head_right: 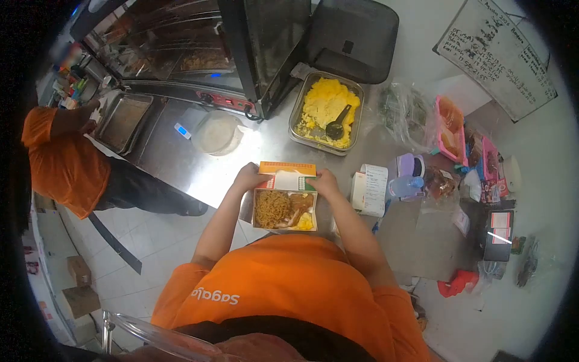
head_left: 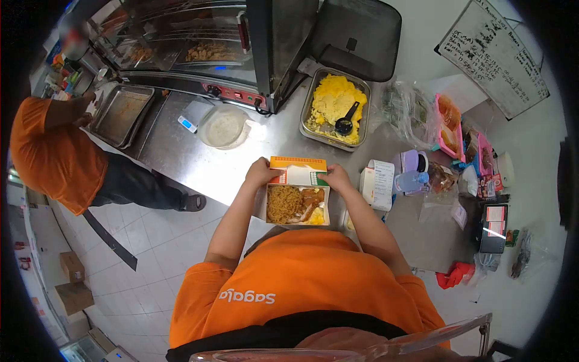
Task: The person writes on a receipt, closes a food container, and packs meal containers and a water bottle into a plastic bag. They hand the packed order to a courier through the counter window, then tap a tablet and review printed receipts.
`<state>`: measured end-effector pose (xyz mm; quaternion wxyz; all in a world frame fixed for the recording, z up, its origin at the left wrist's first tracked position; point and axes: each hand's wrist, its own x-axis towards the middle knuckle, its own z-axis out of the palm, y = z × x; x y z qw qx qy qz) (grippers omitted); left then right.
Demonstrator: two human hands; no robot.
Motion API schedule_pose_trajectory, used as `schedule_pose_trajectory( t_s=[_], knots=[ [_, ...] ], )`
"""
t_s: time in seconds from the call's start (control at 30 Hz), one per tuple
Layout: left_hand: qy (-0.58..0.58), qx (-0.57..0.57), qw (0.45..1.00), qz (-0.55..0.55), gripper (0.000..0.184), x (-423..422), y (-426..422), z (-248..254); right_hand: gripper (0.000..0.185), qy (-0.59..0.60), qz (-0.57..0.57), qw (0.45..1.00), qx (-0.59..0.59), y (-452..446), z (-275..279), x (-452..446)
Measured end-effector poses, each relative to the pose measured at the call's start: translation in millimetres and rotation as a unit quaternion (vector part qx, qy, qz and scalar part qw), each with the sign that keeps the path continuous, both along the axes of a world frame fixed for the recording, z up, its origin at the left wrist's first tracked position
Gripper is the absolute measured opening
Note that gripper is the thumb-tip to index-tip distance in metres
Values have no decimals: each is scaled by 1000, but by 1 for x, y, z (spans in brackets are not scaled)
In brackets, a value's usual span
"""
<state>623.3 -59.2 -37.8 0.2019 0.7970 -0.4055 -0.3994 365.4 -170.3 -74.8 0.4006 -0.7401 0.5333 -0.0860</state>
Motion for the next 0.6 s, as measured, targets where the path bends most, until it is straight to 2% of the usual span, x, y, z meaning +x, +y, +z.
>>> schedule_pose_trajectory(
  t_s=[0.07, 0.13, 0.2, 0.23, 0.3, 0.33, 0.4, 0.5, 0.6],
  knots=[
    [-55, -53, 997, 4, 68, -5, 0, 5, 69, 7, -5, 998, -56, 0, 16, 8],
    [-135, -39, 990, -15, 72, -16, -7, 35, 86, 23, -28, 990, -133, 16, 59, 24],
    [-203, -30, 978, -38, 76, -28, -9, 67, 94, 98, 8, 988, -121, 25, 112, 39],
    [-231, -28, 971, -52, 77, -36, -7, 80, 97, 137, 27, 984, -114, 27, 127, 44],
    [-263, -21, 961, -80, 80, -42, 1, 96, 97, 133, 36, 984, -114, 25, 134, 42],
    [-258, -45, 963, -66, 81, -44, 8, 97, 97, 131, 42, 984, -112, 25, 134, 38],
    [-252, -93, 962, -39, 83, -46, 20, 99, 96, 49, 48, 990, -124, 27, 137, 25],
    [-47, -198, 979, 25, 85, -33, 46, 98, 93, -42, 60, 990, -117, 27, 144, 0],
    [30, -277, 960, -25, 84, -18, 72, 91, 90, -124, 70, 988, -53, 30, 145, -23]
  ],
)
